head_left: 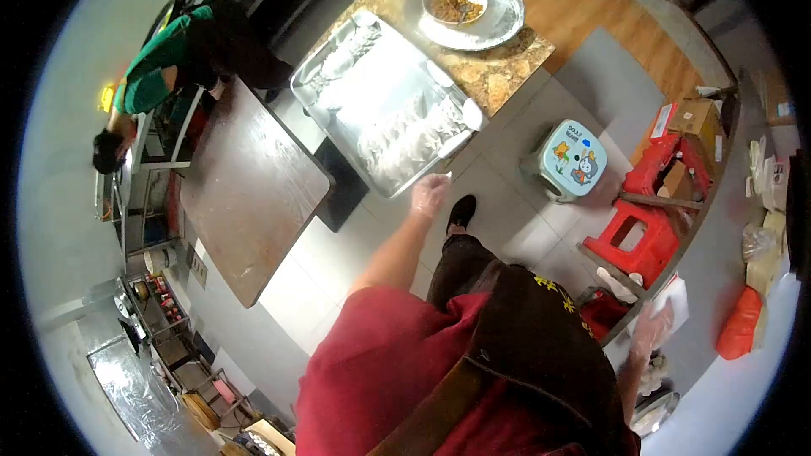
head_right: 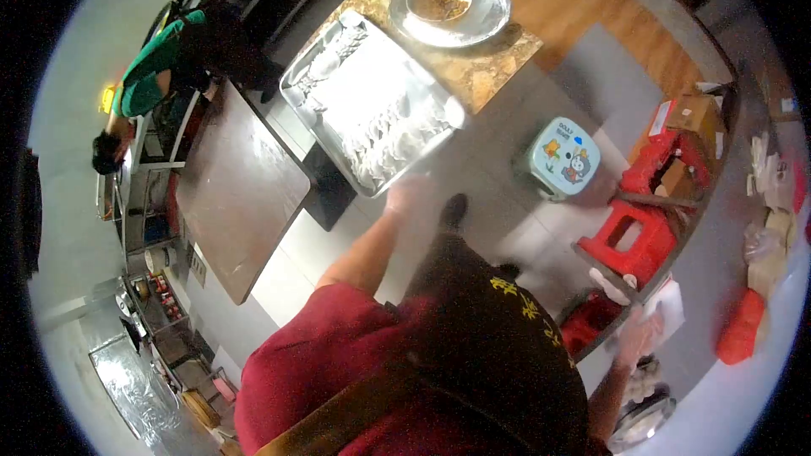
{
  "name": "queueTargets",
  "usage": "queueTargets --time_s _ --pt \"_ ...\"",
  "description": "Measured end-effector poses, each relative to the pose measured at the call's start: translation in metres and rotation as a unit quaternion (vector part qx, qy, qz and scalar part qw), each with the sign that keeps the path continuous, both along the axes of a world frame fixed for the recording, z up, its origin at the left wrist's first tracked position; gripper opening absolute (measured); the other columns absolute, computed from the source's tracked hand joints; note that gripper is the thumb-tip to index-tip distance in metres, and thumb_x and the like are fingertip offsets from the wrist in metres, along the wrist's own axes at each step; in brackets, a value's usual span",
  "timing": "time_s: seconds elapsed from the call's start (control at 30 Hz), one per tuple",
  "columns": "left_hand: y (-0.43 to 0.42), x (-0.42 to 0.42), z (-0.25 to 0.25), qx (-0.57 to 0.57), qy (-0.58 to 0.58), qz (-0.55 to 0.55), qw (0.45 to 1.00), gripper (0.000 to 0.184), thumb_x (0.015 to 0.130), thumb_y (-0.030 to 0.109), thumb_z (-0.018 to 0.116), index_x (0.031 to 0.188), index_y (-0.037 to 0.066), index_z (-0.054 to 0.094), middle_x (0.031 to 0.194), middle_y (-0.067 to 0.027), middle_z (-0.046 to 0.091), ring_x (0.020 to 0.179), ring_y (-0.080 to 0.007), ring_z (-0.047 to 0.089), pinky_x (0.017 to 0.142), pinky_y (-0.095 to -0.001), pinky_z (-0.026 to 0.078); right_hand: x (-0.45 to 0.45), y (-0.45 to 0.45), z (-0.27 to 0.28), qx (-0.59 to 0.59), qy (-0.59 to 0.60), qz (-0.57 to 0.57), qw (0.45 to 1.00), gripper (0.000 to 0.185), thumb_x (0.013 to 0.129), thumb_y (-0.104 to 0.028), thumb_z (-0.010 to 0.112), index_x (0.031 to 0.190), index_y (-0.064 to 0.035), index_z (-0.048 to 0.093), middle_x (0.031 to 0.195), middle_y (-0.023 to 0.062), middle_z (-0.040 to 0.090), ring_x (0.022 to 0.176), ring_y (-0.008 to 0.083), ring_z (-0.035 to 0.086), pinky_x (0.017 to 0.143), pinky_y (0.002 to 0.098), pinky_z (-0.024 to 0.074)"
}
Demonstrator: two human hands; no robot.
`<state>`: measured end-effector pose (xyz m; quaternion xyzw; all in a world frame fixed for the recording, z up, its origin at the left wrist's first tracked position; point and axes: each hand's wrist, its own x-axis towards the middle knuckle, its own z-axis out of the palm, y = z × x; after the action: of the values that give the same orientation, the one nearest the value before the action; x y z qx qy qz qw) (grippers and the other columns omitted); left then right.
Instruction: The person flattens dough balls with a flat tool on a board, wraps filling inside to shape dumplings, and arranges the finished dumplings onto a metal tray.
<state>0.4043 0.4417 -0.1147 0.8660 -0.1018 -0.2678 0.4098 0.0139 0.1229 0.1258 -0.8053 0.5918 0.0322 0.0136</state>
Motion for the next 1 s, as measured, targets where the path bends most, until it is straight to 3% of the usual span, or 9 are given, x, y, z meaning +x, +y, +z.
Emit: queueTargets --time_s 0.4,0.5,0.57,0.63,0.7,0.73,0.87,0.93,1.0 --pt "0.01 0.096 -0.022 0.224 0.029 -0.308 0.924 0.029 0.087 0.036 0.053 0.104 0.016 0.067 0.104 -0.0098 0.065 0.093 -0.024 0.061 0.087 -0.0342 0.045 0.084 0.051 -0.025 0.047 0.005 0.177 0.983 0.048 0.08 -0.015 0.059 0.124 0.0 0.048 0.127 0.0207 0.047 0.119 0.0364 0.042 0.101 0.0421 0.0325" --pt "0.01 0.104 -0.023 0.175 0.121 -0.172 0.962 0.037 0.085 0.034 0.051 0.105 0.005 0.064 0.105 -0.0145 0.063 0.099 -0.0296 0.059 0.086 -0.0378 0.045 0.063 0.058 -0.026 0.068 -0.081 0.139 0.985 0.045 0.078 -0.018 0.058 0.12 -0.003 0.051 0.123 0.0209 0.05 0.115 0.0375 0.044 0.101 0.0435 0.0308" --pt "0.018 0.122 -0.071 0.206 0.023 -0.291 0.934 0.04 0.087 0.035 0.05 0.112 0.006 0.06 0.113 -0.0165 0.06 0.103 -0.0275 0.057 0.089 -0.035 0.043 0.113 0.073 0.039 0.185 -0.182 0.107 0.96 0.044 0.072 -0.014 0.057 0.115 -0.0039 0.054 0.109 0.0188 0.057 0.104 0.0362 0.052 0.093 0.0434 0.0375" --pt "0.05 0.132 -0.148 0.178 -0.096 -0.315 0.927 0.043 0.088 0.037 0.047 0.117 0.006 0.057 0.123 -0.0128 0.055 0.111 -0.0274 0.052 0.096 -0.0369 0.038 0.051 0.071 -0.005 0.062 -0.029 0.069 0.995 0.038 0.072 -0.011 0.056 0.109 -0.0024 0.055 0.104 0.0192 0.058 0.098 0.0371 0.054 0.087 0.0446 0.041" --pt "-0.011 0.117 0.002 0.248 0.088 -0.277 0.924 0.047 0.091 0.032 0.047 0.131 0.008 0.044 0.135 -0.0106 0.043 0.124 -0.0214 0.041 0.106 -0.0342 0.03 0.007 0.085 -0.038 -0.06 -0.081 0.085 0.991 0.038 0.072 -0.014 0.061 0.108 -0.0043 0.051 0.103 0.0181 0.057 0.101 0.0373 0.052 0.085 0.0441 0.0421" --pt "-0.013 0.121 -0.006 0.325 -0.005 -0.415 0.85 0.049 0.092 0.036 0.044 0.133 0.009 0.043 0.138 -0.0114 0.04 0.126 -0.0212 0.04 0.106 -0.0335 0.029 -0.008 0.087 -0.055 -0.034 -0.047 0.011 0.998 0.038 0.073 -0.015 0.063 0.107 -0.0049 0.05 0.1 0.0183 0.057 0.097 0.0366 0.053 0.083 0.0445 0.0423" --pt "-0.015 0.116 -0.051 0.288 -0.257 -0.467 0.796 0.034 0.092 0.027 0.043 0.113 0.003 0.056 0.119 -0.0113 0.053 0.112 -0.0241 0.049 0.095 -0.0327 0.041 -0.063 0.09 -0.058 -0.057 -0.055 -0.102 0.992 0.026 0.082 -0.014 0.055 0.107 -0.0089 0.05 0.094 0.016 0.059 0.092 0.0352 0.055 0.077 0.046 0.0435" --pt "-0.04 0.095 -0.011 0.185 -0.175 -0.527 0.811 0.025 0.091 0.019 0.043 0.101 0.001 0.058 0.11 -0.0097 0.058 0.102 -0.0218 0.054 0.085 -0.031 0.045 -0.107 0.103 -0.067 -0.09 -0.037 -0.186 0.978 0.023 0.08 -0.013 0.053 0.102 -0.0074 0.051 0.091 0.0163 0.058 0.087 0.0342 0.055 0.075 0.0444 0.0441" --pt "-0.069 0.068 -0.038 0.086 -0.009 -0.374 0.923 0.018 0.088 0.014 0.047 0.097 0.004 0.06 0.098 -0.0082 0.061 0.089 -0.021 0.057 0.077 -0.0297 0.048 -0.155 0.097 -0.069 -0.108 -0.019 -0.256 0.96 0.02 0.079 -0.011 0.051 0.098 -0.0059 0.052 0.087 0.0165 0.057 0.082 0.0332 0.056 0.073 0.0428 0.0446"
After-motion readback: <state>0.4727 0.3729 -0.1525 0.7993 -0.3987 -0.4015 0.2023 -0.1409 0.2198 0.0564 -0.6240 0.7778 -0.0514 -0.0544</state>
